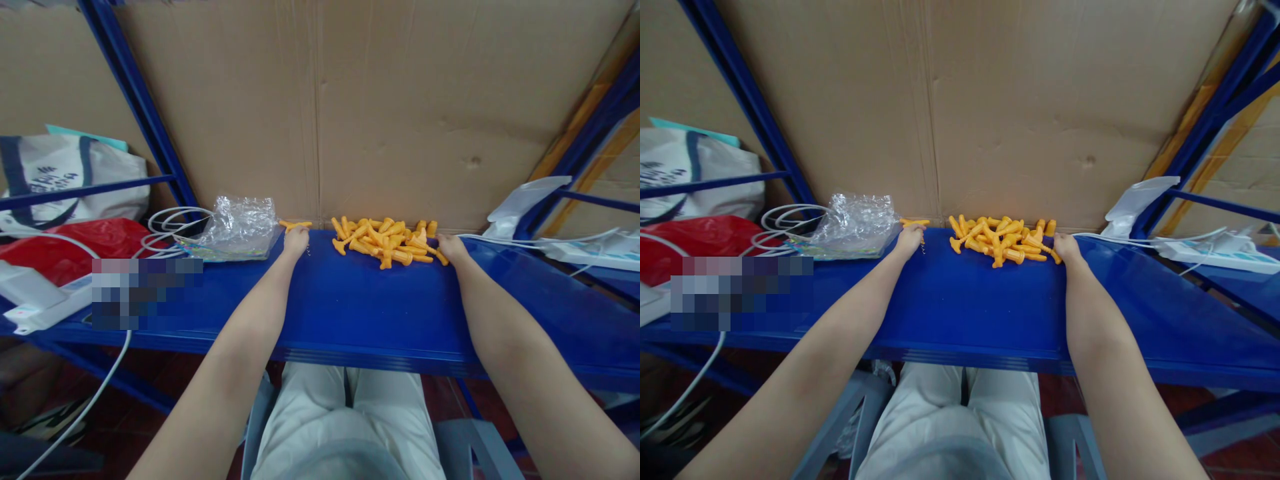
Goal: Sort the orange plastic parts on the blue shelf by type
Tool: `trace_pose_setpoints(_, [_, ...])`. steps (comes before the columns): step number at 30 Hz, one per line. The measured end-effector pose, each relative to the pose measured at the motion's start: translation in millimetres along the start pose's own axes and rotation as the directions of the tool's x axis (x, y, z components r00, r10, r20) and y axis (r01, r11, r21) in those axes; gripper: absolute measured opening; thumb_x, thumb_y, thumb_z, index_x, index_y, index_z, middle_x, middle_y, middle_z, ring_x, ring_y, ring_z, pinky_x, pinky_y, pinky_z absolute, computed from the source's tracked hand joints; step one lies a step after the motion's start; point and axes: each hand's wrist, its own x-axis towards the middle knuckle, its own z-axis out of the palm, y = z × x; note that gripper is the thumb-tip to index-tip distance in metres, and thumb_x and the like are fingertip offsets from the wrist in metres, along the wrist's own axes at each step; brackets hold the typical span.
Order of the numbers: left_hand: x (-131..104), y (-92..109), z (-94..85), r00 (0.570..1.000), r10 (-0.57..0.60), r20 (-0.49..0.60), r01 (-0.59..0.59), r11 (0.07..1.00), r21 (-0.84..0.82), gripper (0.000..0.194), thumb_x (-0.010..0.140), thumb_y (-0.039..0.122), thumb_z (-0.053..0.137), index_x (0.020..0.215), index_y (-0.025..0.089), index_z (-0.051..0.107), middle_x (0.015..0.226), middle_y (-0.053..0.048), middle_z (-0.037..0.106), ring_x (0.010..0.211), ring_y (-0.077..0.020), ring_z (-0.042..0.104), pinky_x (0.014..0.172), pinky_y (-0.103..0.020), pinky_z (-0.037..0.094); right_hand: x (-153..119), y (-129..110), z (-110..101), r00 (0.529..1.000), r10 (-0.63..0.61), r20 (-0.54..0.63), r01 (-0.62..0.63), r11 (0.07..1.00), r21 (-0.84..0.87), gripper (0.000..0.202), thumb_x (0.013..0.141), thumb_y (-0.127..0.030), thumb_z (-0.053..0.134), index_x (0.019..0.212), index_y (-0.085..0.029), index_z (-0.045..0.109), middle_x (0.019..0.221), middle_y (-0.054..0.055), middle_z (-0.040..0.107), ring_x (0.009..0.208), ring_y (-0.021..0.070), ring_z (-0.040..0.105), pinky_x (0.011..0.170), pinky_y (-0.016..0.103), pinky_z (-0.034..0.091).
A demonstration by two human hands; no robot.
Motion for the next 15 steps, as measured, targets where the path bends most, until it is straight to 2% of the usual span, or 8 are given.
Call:
trace_pose_setpoints(2, [0,-1,1.4,1.0,-0.002,0.013,0.001,0.998,0.066,0.038,0.092,0.02,0.049,0.125,0.019,0.069,0.125,-0.01,0.074,0.121,-0.0219,0.067,0.101,-0.03,0.052,-5,-3,-4,0.999,0.039,0.03,-0.039,0.999,-0.013,0.046,0.101,-0.02,0.034,0.124,-0.005,0.072,0.135,0.022,0.065,0.13,0.0288,0.06,0.102,0.033,0.048])
trace_pose_setpoints(5, [-3,-3,3.5,0.999,0.004,0.052,-0.016,0.972,0.233,0.046,0.088,0.024,0.057,0.134,0.024,0.062,0.132,-0.01,0.07,0.128,-0.0274,0.062,0.107,-0.041,0.048,-10,-7,-8,0.995,0.072,0.065,-0.07,0.997,-0.028,0.047,0.102,-0.021,0.034,0.125,-0.003,0.071,0.136,0.023,0.064,0.129,0.0302,0.061,0.102,0.033,0.048])
trace_pose_setpoints(10, [-12,-2,5.8,0.99,0.02,0.142,-0.073,0.922,0.38,0.049,0.094,0.027,0.045,0.143,0.024,0.053,0.139,-0.012,0.065,0.136,-0.0295,0.056,0.113,-0.049,0.041,-12,-10,-8,0.994,0.073,0.08,-0.07,0.997,-0.037,0.043,0.1,-0.02,0.039,0.124,-0.006,0.072,0.136,0.022,0.064,0.13,0.0308,0.06,0.103,0.034,0.047])
trace_pose_setpoints(15, [-16,4,8.0,0.989,0.055,0.134,-0.107,0.898,0.427,0.05,0.094,0.024,0.039,0.141,0.019,0.055,0.144,-0.017,0.06,0.137,-0.0318,0.053,0.112,-0.053,0.04,-8,-5,-6,0.995,0.061,0.084,-0.058,0.997,-0.043,0.04,0.1,-0.023,0.042,0.117,-0.008,0.075,0.129,0.022,0.069,0.123,0.0309,0.065,0.095,0.033,0.05])
